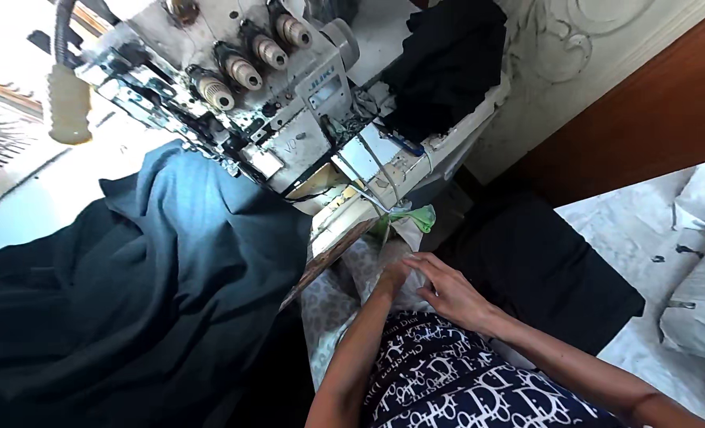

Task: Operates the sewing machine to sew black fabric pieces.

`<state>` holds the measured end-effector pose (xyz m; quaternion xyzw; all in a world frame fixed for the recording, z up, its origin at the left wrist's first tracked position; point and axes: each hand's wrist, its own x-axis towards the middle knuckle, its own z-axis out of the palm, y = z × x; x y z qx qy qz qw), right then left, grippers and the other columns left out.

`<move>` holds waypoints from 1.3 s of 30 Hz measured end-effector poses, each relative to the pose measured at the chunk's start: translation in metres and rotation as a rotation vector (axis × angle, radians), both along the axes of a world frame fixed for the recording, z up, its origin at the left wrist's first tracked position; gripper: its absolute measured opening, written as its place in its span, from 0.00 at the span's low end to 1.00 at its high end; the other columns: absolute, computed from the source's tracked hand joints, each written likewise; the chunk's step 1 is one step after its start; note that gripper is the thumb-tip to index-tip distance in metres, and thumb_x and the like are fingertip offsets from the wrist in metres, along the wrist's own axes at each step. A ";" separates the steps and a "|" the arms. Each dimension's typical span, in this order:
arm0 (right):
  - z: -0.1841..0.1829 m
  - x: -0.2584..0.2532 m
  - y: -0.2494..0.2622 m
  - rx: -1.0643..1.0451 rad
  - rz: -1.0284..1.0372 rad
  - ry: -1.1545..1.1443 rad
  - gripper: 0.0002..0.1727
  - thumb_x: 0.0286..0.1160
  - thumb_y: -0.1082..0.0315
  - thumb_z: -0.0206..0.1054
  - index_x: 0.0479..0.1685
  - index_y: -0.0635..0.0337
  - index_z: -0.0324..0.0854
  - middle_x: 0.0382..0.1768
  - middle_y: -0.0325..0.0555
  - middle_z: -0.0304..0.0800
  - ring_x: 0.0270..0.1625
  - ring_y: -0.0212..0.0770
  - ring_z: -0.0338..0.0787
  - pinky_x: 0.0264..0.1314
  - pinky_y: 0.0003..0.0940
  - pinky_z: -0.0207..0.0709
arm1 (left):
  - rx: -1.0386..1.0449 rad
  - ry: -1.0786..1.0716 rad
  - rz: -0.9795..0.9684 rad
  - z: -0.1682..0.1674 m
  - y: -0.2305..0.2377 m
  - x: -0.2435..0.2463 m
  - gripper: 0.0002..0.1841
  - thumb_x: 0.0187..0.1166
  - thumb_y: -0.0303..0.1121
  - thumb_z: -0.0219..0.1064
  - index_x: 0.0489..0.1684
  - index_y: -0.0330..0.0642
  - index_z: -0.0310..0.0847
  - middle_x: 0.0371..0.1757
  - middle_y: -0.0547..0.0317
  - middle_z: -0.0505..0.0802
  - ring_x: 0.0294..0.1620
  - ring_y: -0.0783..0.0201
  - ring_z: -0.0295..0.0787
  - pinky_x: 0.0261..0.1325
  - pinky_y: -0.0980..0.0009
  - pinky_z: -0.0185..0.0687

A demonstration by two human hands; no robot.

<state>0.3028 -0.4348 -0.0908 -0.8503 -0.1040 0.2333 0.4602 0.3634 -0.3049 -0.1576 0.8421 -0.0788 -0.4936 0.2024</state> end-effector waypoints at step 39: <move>-0.023 0.012 -0.009 0.059 -0.044 -0.072 0.29 0.75 0.75 0.70 0.79 0.62 0.76 0.78 0.57 0.77 0.48 0.48 0.90 0.50 0.44 0.85 | -0.107 -0.233 0.113 0.030 0.023 -0.021 0.18 0.91 0.26 0.50 0.69 0.22 0.76 0.64 0.25 0.87 0.68 0.34 0.84 0.73 0.42 0.74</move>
